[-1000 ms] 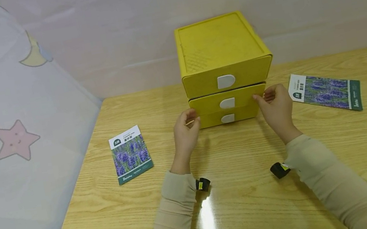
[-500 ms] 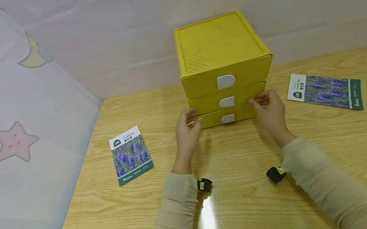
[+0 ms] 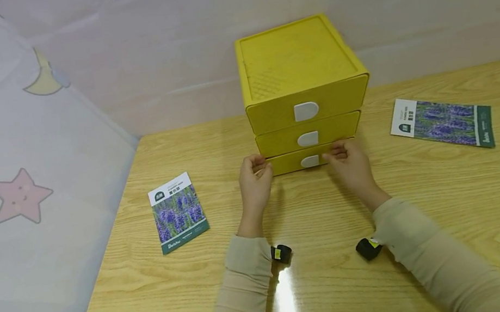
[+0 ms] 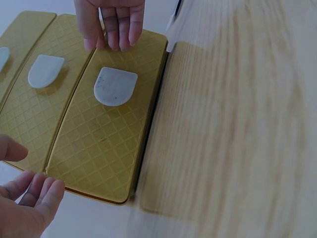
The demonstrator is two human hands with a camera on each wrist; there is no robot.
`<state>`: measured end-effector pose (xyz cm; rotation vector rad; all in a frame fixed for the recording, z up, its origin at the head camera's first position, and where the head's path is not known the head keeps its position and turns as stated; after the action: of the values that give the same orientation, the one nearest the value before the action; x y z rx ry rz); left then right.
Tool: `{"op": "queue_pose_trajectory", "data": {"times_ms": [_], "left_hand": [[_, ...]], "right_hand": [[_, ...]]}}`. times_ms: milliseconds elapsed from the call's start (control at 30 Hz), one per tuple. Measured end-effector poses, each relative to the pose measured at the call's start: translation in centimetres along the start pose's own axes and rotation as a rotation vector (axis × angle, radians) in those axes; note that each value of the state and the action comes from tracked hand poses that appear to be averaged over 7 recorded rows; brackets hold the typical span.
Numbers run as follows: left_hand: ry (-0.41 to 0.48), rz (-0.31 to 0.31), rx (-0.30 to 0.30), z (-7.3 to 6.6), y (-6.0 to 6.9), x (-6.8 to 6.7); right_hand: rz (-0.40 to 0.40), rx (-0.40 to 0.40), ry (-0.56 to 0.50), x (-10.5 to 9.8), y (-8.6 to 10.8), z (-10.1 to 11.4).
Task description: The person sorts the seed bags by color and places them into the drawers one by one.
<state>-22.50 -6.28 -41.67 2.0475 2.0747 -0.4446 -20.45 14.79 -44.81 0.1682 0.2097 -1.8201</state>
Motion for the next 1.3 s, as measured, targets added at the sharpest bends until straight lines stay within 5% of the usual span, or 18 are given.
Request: {"op": "queue_pose_trajectory", "data": {"times_ms": [367,433,600,700,1300], "left_hand": [[0.024,-0.045,-0.029,1.1,-0.2,0.0],[0.026,-0.048,-0.035,0.4,0.1,-0.2],[0.012,-0.073,-0.044,0.3,0.3,-0.3],[0.016,-0.083,-0.043,1.9,-0.4,-0.1],[0.024,-0.043,-0.078,2.6,-0.3,0.0]], "right_hand": [[0.087,-0.018,-0.018,1.8,0.3,-0.4],[0.09,-0.006,-0.026,2.1,0.3,-0.6],[0.074,0.02,-0.026,2.5,0.3,-1.1],[0.049,0.019,-0.019,2.5,0.2,-1.2],[-0.026,0.021,0.007,2.1,0.5,-1.3]]}}
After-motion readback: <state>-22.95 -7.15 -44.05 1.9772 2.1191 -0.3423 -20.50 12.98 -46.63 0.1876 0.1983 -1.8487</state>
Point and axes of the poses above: each hand's wrist, its own y-axis away from the middle knuckle, its own x-axis out of the palm, z = x × y, the point moved 7 cm from there along -y, towards the middle knuckle, and after that the axes turned 4 degrees about -y, right-handed, at the moved point
